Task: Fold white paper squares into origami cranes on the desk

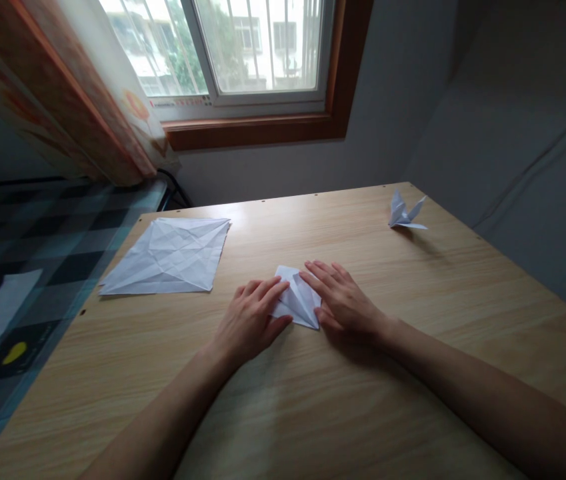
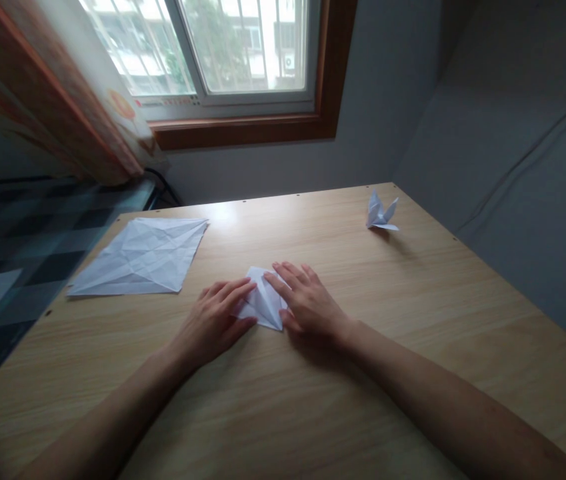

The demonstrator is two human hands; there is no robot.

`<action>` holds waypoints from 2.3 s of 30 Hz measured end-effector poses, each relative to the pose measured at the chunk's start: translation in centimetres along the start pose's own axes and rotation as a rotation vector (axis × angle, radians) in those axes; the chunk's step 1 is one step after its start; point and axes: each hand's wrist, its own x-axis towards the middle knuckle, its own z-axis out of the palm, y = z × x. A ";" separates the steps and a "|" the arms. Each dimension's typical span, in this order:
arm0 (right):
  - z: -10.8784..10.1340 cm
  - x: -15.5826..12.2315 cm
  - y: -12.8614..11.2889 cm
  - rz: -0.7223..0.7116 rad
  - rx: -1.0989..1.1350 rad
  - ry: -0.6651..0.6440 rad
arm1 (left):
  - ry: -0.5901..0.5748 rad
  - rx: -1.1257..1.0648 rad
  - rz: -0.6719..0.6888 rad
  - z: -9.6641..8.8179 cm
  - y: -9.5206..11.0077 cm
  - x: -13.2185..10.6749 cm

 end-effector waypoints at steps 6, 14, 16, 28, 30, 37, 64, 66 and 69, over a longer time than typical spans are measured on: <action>0.4 0.5 0.4 -0.167 0.002 -0.025 | 0.077 -0.089 -0.033 0.3 -0.1 0.0; -0.6 0.0 -0.1 -0.070 -0.144 0.110 | 0.087 -0.019 0.053 0.0 0.0 0.2; -0.6 0.0 0.0 -0.012 -0.173 0.154 | 0.098 -0.004 0.064 -0.1 0.1 0.3; -0.5 0.1 0.9 0.033 0.120 0.027 | 0.089 -0.024 0.141 0.1 0.2 0.3; -0.3 0.1 1.0 0.047 0.132 0.040 | 0.100 -0.026 0.137 0.0 0.2 0.3; 0.0 0.0 1.2 0.072 0.131 0.050 | 0.093 0.037 0.215 0.1 0.1 0.3; 0.5 0.3 1.2 -0.235 0.029 0.286 | 0.145 -0.048 0.187 -0.3 0.2 0.3; 0.5 0.3 1.1 -0.185 0.057 0.296 | 0.139 -0.055 0.201 -0.4 0.2 0.4; 0.7 0.3 1.1 -0.128 0.112 0.339 | 0.128 -0.051 0.195 -0.4 0.4 0.4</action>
